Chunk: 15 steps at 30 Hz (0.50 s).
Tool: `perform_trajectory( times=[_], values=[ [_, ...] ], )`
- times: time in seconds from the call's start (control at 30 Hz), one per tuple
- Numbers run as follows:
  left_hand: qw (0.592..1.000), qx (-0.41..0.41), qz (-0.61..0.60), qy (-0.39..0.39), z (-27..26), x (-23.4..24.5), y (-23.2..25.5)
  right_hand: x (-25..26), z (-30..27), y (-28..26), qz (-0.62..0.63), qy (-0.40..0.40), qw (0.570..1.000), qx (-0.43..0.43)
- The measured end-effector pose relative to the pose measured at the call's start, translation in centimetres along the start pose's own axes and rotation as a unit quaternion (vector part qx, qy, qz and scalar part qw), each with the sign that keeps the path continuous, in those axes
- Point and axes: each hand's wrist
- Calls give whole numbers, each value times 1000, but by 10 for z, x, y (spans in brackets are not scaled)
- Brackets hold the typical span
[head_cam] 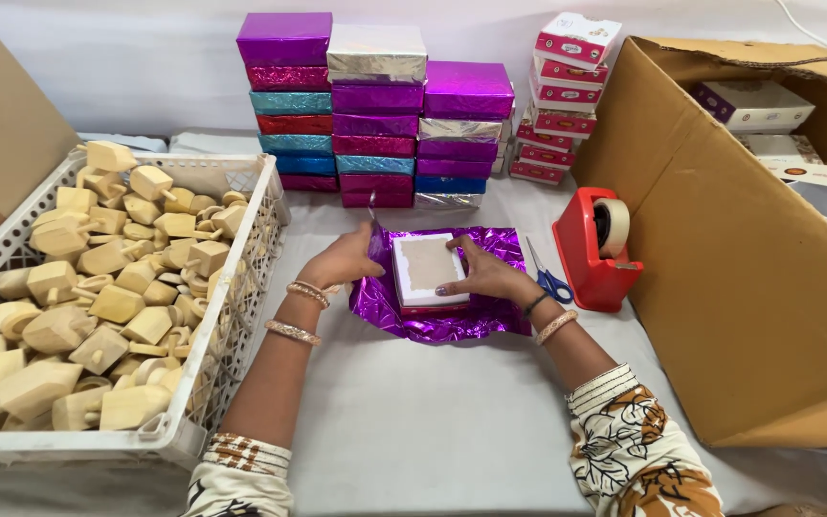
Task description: Wrapping small white gift boxes with decorative shiny purple and silver paper and securing them with tape.
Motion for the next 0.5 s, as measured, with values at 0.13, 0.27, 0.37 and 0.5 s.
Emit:
perform_trajectory(
  times=[0.13, 0.27, 0.37, 0.5],
  values=[
    [998, 28, 21, 53, -39, 19, 45, -5, 1, 3, 0, -11, 1000, 8],
    [994, 71, -63, 54, -60, 24, 69, -6, -5, -10, -18, -3, 1000, 1],
    [994, 14, -95, 57, -54, 19, 67, -5, -5, -12, -22, -9, 999, -24],
    [990, -10, -128, 51, -45, 7, 83, -5, -7, -12, -22, -6, 1000, -15]
  ],
)
Point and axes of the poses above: each hand's wrist, its own z-axis towards the middle knuckle, its own x-axis out of the back of the hand, y = z × x, and after that the axes turned 3 degrees about -x, right-handed
